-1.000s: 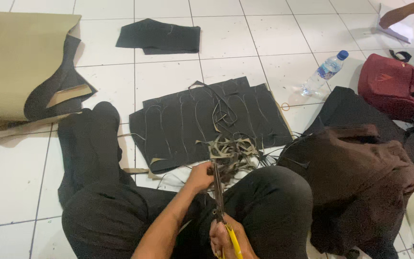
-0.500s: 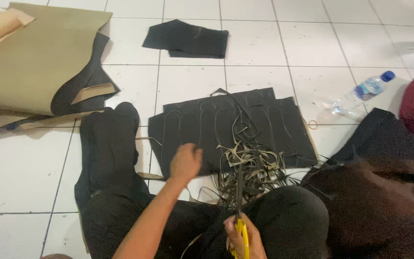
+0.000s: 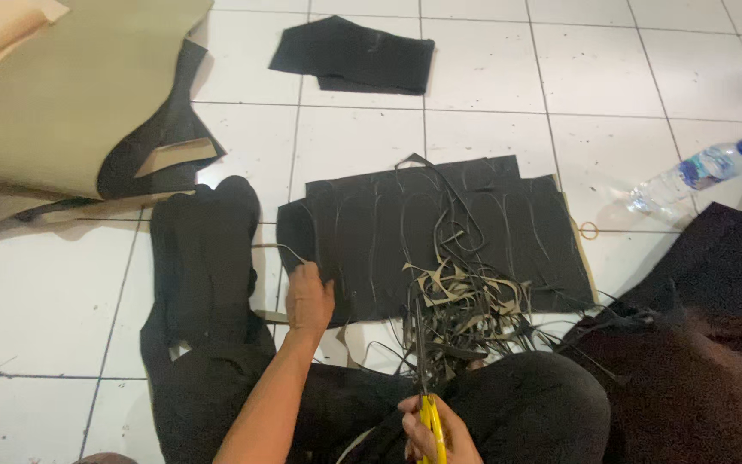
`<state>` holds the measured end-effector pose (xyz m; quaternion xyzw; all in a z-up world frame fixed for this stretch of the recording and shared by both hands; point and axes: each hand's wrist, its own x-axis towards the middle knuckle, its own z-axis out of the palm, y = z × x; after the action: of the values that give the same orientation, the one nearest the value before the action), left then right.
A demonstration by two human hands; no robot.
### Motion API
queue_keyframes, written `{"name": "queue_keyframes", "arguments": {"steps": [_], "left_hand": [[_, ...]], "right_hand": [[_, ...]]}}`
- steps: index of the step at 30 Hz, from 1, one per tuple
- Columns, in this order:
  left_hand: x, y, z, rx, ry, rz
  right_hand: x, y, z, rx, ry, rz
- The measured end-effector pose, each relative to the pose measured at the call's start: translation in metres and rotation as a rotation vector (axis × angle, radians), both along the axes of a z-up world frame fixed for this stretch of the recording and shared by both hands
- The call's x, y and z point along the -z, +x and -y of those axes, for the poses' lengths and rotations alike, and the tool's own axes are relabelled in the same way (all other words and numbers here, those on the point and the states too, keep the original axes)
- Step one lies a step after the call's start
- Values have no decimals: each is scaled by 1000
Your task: The person sits on the floor and uses yellow-handled scissors to cut black shoe insoles from a larger sheet of material. They follow pre-drawn outlines to separate individual insoles, placing the finished pieces on the floor.
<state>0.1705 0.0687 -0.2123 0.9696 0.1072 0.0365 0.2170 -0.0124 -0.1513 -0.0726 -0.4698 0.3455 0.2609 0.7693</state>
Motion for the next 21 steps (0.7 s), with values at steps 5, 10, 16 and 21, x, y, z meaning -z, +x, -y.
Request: {"name": "queue_keyframes", "arguments": {"steps": [5, 10, 16, 21], "left_hand": [[-86, -10, 23, -85, -714, -11], [-203, -23, 21, 108, -626, 97], [-305, -39, 35, 672, -348, 375], [-343, -16, 69, 822, -282, 457]], "right_hand": [[-28, 9, 1, -159, -107, 19], [-23, 3, 7, -184, -105, 76], [-20, -7, 9, -90, 40, 215], [-7, -21, 11, -40, -3, 298]]}}
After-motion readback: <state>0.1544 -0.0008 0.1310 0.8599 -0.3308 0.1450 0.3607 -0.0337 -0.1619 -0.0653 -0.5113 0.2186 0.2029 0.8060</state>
